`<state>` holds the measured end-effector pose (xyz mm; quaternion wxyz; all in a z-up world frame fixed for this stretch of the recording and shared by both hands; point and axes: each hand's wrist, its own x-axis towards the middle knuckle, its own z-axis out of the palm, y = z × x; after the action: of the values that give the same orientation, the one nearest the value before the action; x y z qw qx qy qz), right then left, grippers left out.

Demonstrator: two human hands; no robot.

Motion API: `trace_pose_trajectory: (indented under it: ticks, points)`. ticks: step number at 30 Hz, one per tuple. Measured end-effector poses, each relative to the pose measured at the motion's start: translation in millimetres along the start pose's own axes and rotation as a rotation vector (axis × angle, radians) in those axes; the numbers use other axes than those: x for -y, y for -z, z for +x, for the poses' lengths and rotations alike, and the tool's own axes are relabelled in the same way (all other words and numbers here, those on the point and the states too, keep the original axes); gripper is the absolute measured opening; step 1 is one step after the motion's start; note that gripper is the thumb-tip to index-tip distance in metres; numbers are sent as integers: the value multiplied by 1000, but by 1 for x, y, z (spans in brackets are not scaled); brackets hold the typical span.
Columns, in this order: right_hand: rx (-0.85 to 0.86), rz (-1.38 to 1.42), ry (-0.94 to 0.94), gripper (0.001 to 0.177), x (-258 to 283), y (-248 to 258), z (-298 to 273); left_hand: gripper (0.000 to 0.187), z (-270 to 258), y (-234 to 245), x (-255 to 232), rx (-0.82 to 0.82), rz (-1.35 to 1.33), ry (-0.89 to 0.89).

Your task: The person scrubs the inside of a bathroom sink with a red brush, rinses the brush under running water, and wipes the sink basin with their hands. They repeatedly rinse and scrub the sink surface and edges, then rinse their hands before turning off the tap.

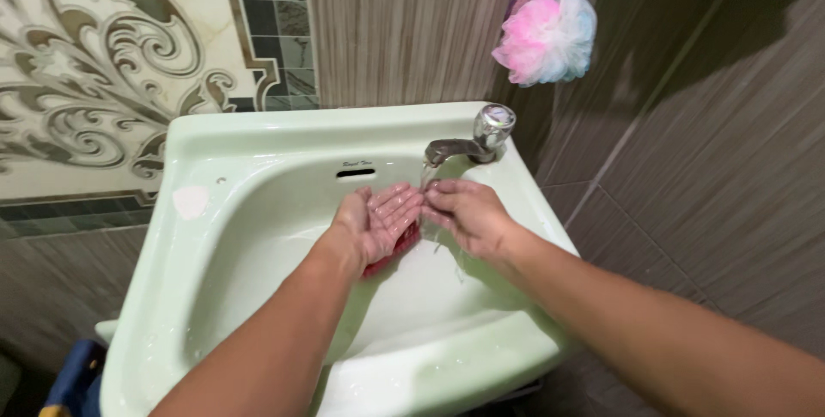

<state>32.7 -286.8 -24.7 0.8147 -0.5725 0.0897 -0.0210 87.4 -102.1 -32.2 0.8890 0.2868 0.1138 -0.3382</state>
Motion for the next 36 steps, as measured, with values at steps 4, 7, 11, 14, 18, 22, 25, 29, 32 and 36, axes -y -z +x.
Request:
trace_pose_trajectory:
  ticks: [4, 7, 11, 14, 18, 22, 25, 29, 32, 36]
  points:
    - [57, 208, -185, 13, -17, 11, 33, 67, -25, -5, -13, 52, -9, -3]
    - [115, 308, -289, 12, -20, 8, 53, 67, -37, -8, -18, 65, -9, -19]
    - [-27, 541, -469, 19, -16, -12, 71, 65, -34, 2, -26, 22, -85, -48]
    - [-37, 583, -516, 18, -11, -13, 69, 53, -15, 12, -27, 10, -33, -53]
    - [745, 576, -628, 17, 15, 16, 48, 43, 30, 7, -12, -59, 110, 62]
    - [394, 2, -601, 31, 80, 35, 20, 43, 71, -20, 12, 109, 67, 116]
    - [25, -908, 43, 25, 123, 30, -15, 43, 88, -49, 37, 191, 46, 210]
    - [-33, -1746, -13, 50, 100, 14, -71, 40, 90, -54, 64, 245, 161, 169]
    - [285, -2143, 828, 79, 69, 19, -90, 22, 89, -33, 70, 86, 451, 104]
    - [141, -2132, 352, 85, 46, 23, -88, 22, 88, -6, 45, 7, 255, -6]
